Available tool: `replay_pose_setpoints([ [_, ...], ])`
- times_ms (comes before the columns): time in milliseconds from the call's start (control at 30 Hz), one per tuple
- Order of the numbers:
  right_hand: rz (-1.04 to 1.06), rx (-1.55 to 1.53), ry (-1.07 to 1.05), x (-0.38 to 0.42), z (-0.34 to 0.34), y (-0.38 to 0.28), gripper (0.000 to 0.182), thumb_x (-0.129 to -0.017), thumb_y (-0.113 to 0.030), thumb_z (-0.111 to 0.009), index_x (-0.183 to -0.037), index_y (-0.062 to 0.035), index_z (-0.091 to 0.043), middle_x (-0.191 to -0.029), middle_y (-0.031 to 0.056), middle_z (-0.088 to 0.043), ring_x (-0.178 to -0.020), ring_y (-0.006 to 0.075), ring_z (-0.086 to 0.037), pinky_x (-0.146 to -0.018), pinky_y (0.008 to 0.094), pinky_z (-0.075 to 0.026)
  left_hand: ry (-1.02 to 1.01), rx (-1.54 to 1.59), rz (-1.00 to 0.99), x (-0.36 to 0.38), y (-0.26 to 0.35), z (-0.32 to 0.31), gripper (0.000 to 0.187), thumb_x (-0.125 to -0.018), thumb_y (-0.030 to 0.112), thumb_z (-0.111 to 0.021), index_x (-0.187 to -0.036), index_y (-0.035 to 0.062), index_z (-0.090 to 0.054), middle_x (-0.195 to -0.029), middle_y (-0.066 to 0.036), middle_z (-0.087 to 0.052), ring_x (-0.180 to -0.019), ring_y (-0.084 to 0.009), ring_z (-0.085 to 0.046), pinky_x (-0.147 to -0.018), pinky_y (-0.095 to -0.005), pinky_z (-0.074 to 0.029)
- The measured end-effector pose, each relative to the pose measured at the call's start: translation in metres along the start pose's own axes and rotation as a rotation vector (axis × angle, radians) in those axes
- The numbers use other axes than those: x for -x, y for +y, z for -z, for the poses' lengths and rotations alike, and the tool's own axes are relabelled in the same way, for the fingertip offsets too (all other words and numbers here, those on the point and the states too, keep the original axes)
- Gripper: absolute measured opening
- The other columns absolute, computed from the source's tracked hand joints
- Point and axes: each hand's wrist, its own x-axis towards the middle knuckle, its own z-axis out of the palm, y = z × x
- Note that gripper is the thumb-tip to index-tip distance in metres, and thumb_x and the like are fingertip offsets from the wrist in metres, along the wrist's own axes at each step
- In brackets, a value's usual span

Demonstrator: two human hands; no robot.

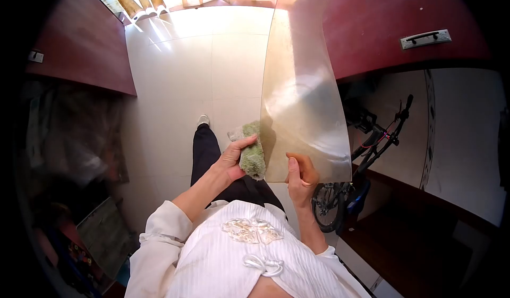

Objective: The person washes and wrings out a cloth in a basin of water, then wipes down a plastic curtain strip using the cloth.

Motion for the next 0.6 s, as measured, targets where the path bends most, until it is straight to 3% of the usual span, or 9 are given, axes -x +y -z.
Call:
replay_pose_setpoints([
  [133,0.121,0.138,-0.056,0.014,0.002,-0.004,0.011,-0.090,-0.008,-0.054,-0.092,-0.0004,-0.061,-0.059,-0.0032,-0.050,-0.047,0.0020,-0.042,-0.041,0.0194,-0.033,-0.139,-0.057,0.014,-0.009,0.036,-0.005,0.027,-0.080,0.017,-0.066,-0.102,0.0030,-0.057,-0.094,-0.010,-0.063,-0.084,-0.0199,-0.064,-0.076,-0.0362,-0.054],
  [200,-0.070,-0.055,-0.012,0.015,0.006,-0.015,0.011,-0.090,-0.009,-0.053,-0.093,-0.0002,-0.060,-0.058,-0.0035,-0.049,-0.045,0.0022,-0.042,-0.040,0.0195,-0.034,-0.176,-0.088,0.044,-0.004,0.035,-0.014,0.028,-0.080,0.018,-0.066,-0.102,0.0021,-0.057,-0.095,-0.011,-0.063,-0.084,-0.0207,-0.064,-0.077,-0.0371,-0.054],
  [400,-0.154,-0.154,0.011,0.012,0.010,-0.009,0.017,-0.091,-0.015,-0.052,-0.085,-0.0013,-0.059,-0.053,-0.0030,-0.047,-0.036,0.0032,-0.038,-0.033,0.0190,-0.028,-0.201,-0.175,0.283,0.004,-0.008,-0.006,0.044,-0.081,0.023,-0.064,-0.115,-0.0018,-0.051,-0.110,-0.018,-0.059,-0.099,-0.0262,-0.060,-0.089,-0.0391,-0.050],
  [533,-0.168,-0.102,-0.027,0.025,0.025,-0.006,0.021,-0.092,-0.017,-0.052,-0.081,-0.0002,-0.057,-0.051,-0.0027,-0.047,-0.038,0.0034,-0.040,-0.036,0.0199,-0.031,-0.391,-0.070,0.191,-0.010,0.012,-0.032,0.047,-0.081,0.023,-0.060,-0.118,-0.0028,-0.049,-0.110,-0.018,-0.058,-0.098,-0.0271,-0.060,-0.090,-0.0394,-0.049],
  [600,-0.216,-0.115,-0.089,0.034,0.035,-0.012,0.022,-0.092,-0.017,-0.051,-0.080,-0.0004,-0.058,-0.049,-0.0021,-0.047,-0.038,0.0038,-0.041,-0.036,0.0198,-0.032,-0.345,-0.245,0.104,-0.025,0.025,-0.057,0.053,-0.079,0.027,-0.060,-0.122,-0.0018,-0.047,-0.116,-0.019,-0.056,-0.103,-0.0293,-0.058,-0.094,-0.0416,-0.045],
])
